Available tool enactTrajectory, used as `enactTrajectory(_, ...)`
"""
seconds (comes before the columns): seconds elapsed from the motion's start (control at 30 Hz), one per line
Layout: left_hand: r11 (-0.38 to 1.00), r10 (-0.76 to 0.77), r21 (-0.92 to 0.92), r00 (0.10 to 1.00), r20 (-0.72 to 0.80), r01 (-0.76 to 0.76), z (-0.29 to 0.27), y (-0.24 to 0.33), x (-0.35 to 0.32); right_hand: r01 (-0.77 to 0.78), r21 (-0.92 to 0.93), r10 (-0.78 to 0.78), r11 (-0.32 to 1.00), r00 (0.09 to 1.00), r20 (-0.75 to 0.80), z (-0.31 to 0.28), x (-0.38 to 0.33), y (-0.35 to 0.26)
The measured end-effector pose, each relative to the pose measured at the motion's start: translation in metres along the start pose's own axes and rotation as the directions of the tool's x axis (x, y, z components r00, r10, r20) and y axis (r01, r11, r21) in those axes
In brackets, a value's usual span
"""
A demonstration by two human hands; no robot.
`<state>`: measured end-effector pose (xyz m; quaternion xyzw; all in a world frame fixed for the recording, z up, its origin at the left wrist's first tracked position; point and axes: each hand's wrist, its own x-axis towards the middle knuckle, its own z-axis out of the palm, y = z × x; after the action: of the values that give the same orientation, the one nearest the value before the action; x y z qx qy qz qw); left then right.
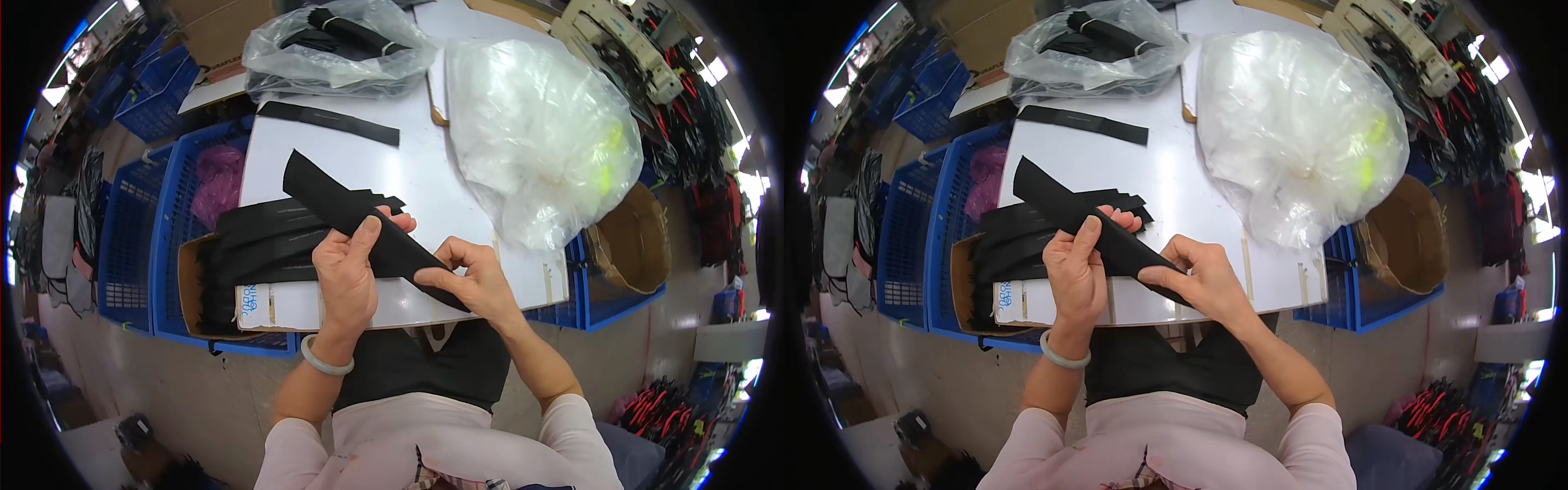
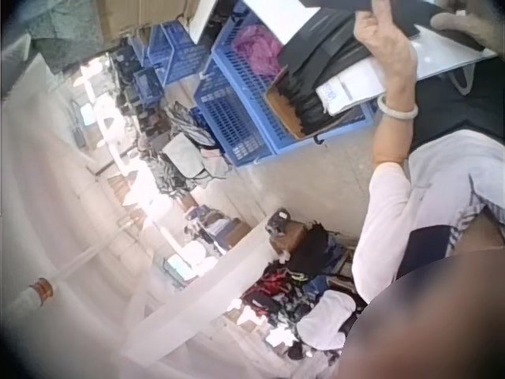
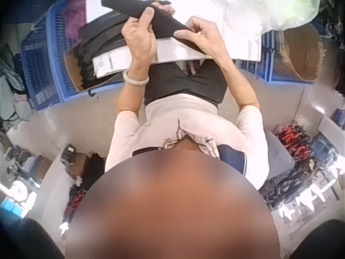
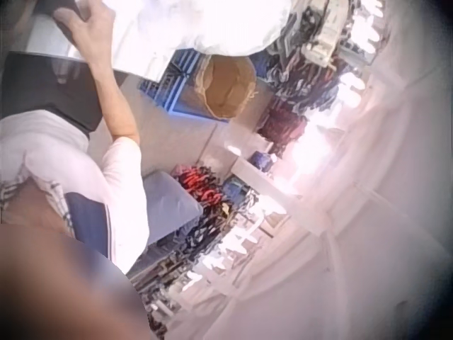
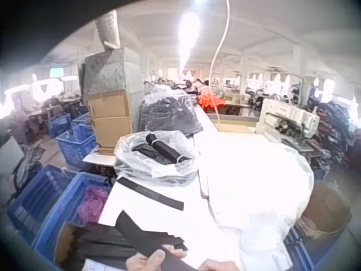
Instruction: Applying white adhesive strips to black fabric straps on a workbench in a factory setting.
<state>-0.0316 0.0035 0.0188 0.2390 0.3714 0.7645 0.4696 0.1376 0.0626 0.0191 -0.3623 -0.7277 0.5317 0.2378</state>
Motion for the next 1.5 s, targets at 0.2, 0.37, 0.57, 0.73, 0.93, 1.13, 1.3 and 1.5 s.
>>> enactTrajectory(0.2,0.987,-0.007,0.159,0.999,0.034,0.001,0.03,-0.016,-0.008,-0.037,0.199,0.05,0.979,0.997,-0.059,-0.019,-0.034,0.003)
enactTrajectory(0.37,0.993,-0.114,0.03,0.994,0.005,0.113,0.069,-0.013,-0.009,-0.029,0.335,0.054,0.942,0.996,-0.067,-0.032,-0.046,0.003)
enactTrajectory(0.57,0.989,-0.141,-0.039,0.99,0.012,0.141,0.081,-0.038,-0.006,-0.001,0.217,0.058,0.976,0.965,-0.255,-0.017,-0.041,0.028)
enactTrajectory(0.73,0.976,-0.134,-0.166,0.989,0.065,0.143,0.071,-0.036,0.003,0.225,-0.185,-0.288,0.957,0.829,-0.48,-0.013,-0.041,0.026)
enactTrajectory(0.93,0.897,-0.22,-0.367,0.969,0.113,0.246,0.078,-0.041,0.003,0.217,-0.273,-0.332,0.937,0.793,-0.511,-0.014,-0.05,0.025)
enactTrajectory(1.13,0.97,-0.241,0.028,0.97,-0.024,0.242,0.066,-0.059,-0.003,0.183,-0.077,-0.196,0.98,0.828,-0.525,0.006,-0.062,0.035)
enactTrajectory(1.3,0.968,-0.252,-0.041,0.958,-0.138,0.249,0.054,-0.065,0.006,0.107,-0.01,-0.096,0.994,0.845,-0.526,-0.027,-0.052,0.044)
enactTrajectory(1.5,0.934,-0.357,-0.052,0.931,-0.073,0.354,0.058,-0.073,-0.014,-0.137,-0.243,-0.114,0.96,0.602,-0.79,-0.1,0.035,0.113)
